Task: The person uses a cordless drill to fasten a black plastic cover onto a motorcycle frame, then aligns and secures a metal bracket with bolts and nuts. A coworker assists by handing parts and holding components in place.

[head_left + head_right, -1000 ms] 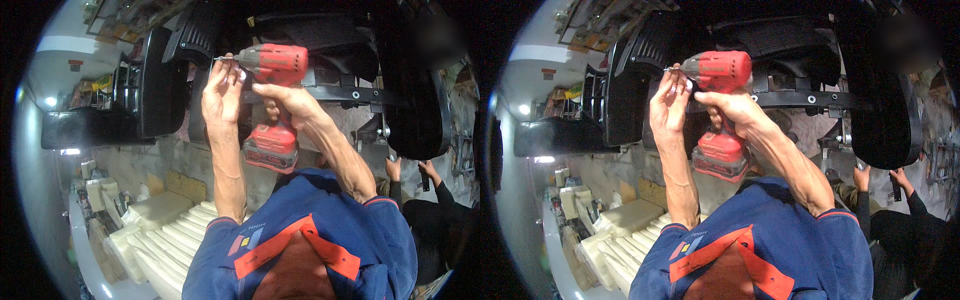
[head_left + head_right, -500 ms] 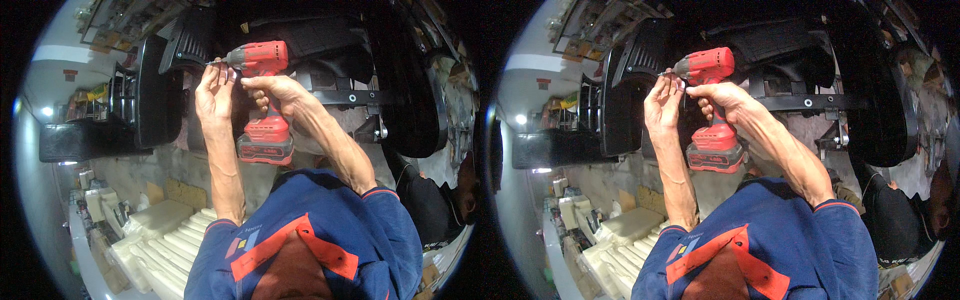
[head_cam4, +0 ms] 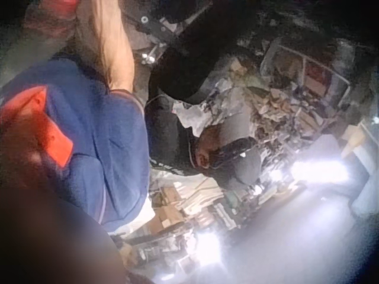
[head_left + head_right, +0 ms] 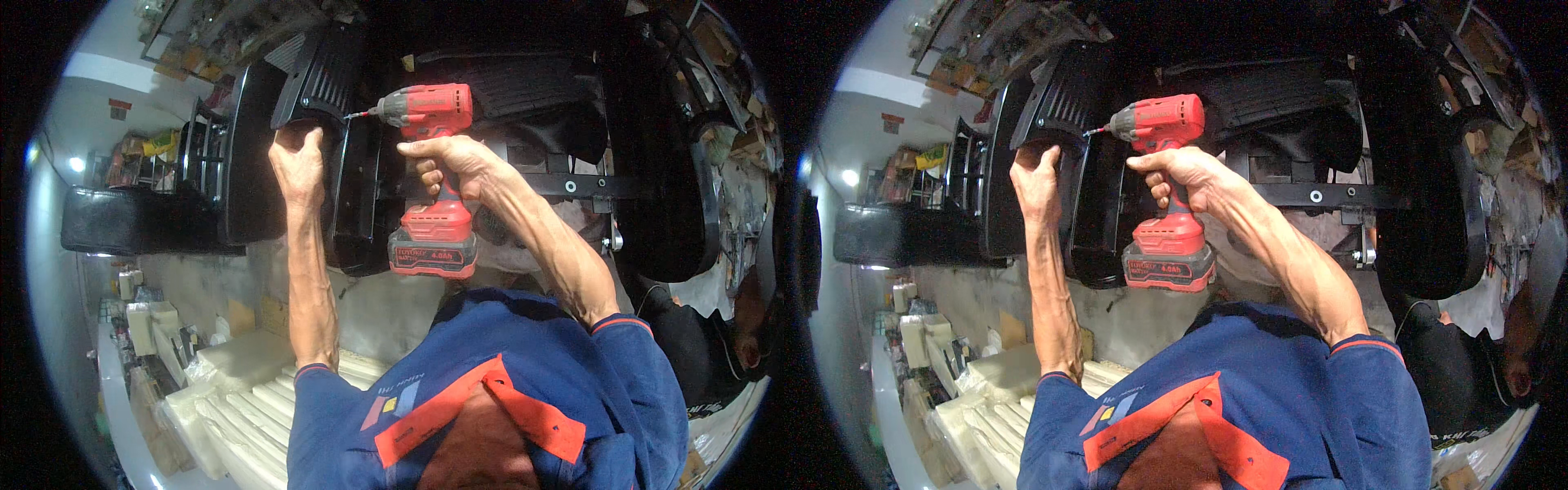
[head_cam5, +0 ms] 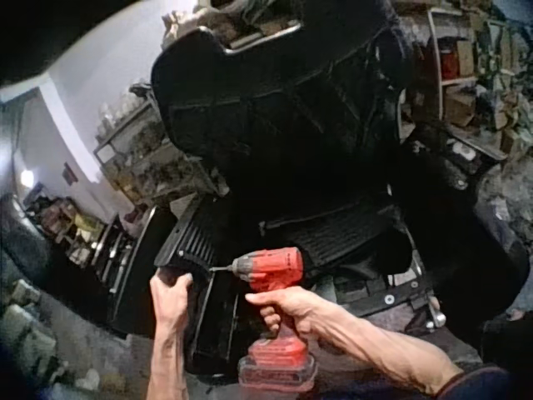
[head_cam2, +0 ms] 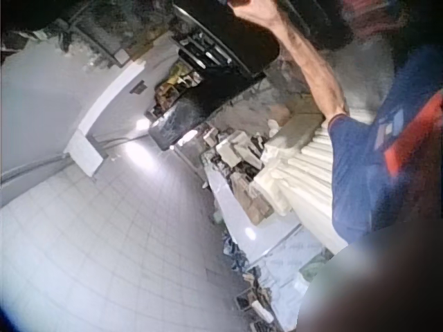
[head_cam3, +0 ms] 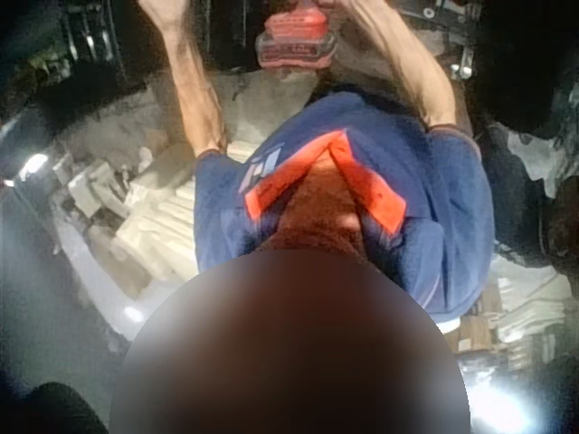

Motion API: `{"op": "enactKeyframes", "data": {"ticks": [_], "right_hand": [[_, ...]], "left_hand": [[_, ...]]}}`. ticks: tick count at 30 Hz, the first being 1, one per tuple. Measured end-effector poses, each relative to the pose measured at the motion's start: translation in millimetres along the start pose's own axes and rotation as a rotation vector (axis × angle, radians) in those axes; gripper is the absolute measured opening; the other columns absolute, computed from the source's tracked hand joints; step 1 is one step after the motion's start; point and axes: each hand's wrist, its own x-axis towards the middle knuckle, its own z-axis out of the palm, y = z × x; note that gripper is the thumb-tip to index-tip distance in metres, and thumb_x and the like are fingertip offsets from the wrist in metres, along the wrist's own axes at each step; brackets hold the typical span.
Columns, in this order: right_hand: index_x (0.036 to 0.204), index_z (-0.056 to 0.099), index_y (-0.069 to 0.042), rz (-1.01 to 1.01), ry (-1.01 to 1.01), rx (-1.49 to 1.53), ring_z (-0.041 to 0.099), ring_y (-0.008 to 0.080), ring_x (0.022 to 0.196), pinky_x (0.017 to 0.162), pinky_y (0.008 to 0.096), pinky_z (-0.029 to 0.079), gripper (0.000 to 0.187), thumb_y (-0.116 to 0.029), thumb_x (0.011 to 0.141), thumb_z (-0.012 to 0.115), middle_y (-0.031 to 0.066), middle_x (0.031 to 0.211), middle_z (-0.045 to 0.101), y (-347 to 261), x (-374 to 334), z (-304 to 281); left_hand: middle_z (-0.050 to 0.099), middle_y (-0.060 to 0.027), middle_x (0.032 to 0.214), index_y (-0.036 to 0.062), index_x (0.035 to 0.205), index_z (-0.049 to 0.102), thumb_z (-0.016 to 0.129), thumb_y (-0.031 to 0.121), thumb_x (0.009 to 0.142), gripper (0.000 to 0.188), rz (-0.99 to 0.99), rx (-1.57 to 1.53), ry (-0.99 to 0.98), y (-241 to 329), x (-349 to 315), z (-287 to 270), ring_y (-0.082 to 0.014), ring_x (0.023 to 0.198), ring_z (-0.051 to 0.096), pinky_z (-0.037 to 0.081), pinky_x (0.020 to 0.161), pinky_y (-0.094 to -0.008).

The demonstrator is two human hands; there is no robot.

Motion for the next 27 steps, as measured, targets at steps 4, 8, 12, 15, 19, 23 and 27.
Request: {"op": "enactKeyframes", "data": {"ticks": [4, 8, 12, 15, 19, 23, 27], "right_hand": [[0.084, 0.053, -0.017, 0.041, -0.037, 0.005, 0.044, 0.0041, 0.048, 0.047, 0.0243, 0.040, 0.023, -0.022, 0.091, 0.074, -0.0082, 0.061, 0.046, 0.5, 6.2, -3.2], [0.090, 0.053, -0.017, 0.032, -0.048, -0.008, 0.044, 0.0043, 0.048, 0.047, 0.0243, 0.040, 0.021, -0.021, 0.092, 0.074, -0.0082, 0.062, 0.047, 0.8, 9.7, -4.9], [0.090, 0.054, -0.017, 0.043, -0.049, -0.016, 0.045, 0.0048, 0.048, 0.048, 0.0250, 0.040, 0.020, -0.021, 0.091, 0.074, -0.0081, 0.062, 0.047, -0.2, 9.4, -4.3], [0.089, 0.054, -0.017, 0.030, -0.058, -0.011, 0.044, 0.0047, 0.048, 0.047, 0.0249, 0.039, 0.020, -0.021, 0.091, 0.074, -0.0081, 0.062, 0.047, -0.3, 8.5, -3.5], [0.086, 0.051, -0.017, 0.049, -0.102, 0.026, 0.038, 0.0043, 0.047, 0.045, 0.0242, 0.034, 0.022, -0.020, 0.094, 0.071, -0.0090, 0.061, 0.041, 1.2, 11.2, -3.5], [0.084, 0.048, -0.017, 0.024, -0.140, 0.027, 0.034, 0.0048, 0.047, 0.043, 0.0233, 0.031, 0.022, -0.018, 0.098, 0.065, -0.0083, 0.062, 0.040, 3.7, 18.7, -8.5], [0.080, 0.048, -0.016, -0.035, -0.187, 0.075, 0.037, 0.0053, 0.046, 0.044, 0.0241, 0.033, 0.025, -0.018, 0.096, 0.066, -0.0075, 0.057, 0.040, 8.1, 17.1, -9.6]], "left_hand": [[0.070, -0.0083, 0.106, -0.0042, 0.108, 0.065, 0.064, -0.002, 0.085, 0.024, 0.057, -0.004, 0.049, -10.7, -2.3, 1.6, -0.0170, 0.096, 0.064, 0.047, 0.091, -0.0316], [0.070, -0.0080, 0.105, -0.0037, 0.109, 0.066, 0.065, -0.003, 0.084, 0.025, 0.043, -0.016, 0.044, -11.8, -3.5, 3.0, -0.0167, 0.096, 0.064, 0.047, 0.090, -0.0315], [0.070, -0.0078, 0.105, -0.0030, 0.108, 0.066, 0.065, -0.004, 0.083, 0.025, 0.048, -0.014, 0.061, -16.6, -5.6, 7.8, -0.0163, 0.095, 0.063, 0.047, 0.090, -0.0314], [0.070, -0.0072, 0.104, -0.0028, 0.107, 0.066, 0.065, -0.005, 0.083, 0.025, 0.071, -0.027, 0.072, -18.0, -7.2, 9.4, -0.0162, 0.094, 0.063, 0.048, 0.089, -0.0314], [0.070, -0.0061, 0.105, -0.0029, 0.107, 0.066, 0.066, -0.004, 0.083, 0.025, 0.087, -0.001, 0.092, -15.8, -7.3, 10.3, -0.0161, 0.095, 0.063, 0.047, 0.090, -0.0315], [0.070, -0.0063, 0.107, -0.0030, 0.107, 0.067, 0.068, -0.003, 0.085, 0.022, 0.111, 0.082, 0.090, -17.4, -6.7, 15.2, -0.0165, 0.095, 0.063, 0.048, 0.092, -0.0328], [0.069, -0.0080, 0.114, -0.0045, 0.116, 0.066, 0.070, 0.001, 0.087, 0.030, 0.112, 0.209, 0.097, -16.7, -2.7, 14.5, -0.0194, 0.099, 0.063, 0.048, 0.093, -0.0339]]}}
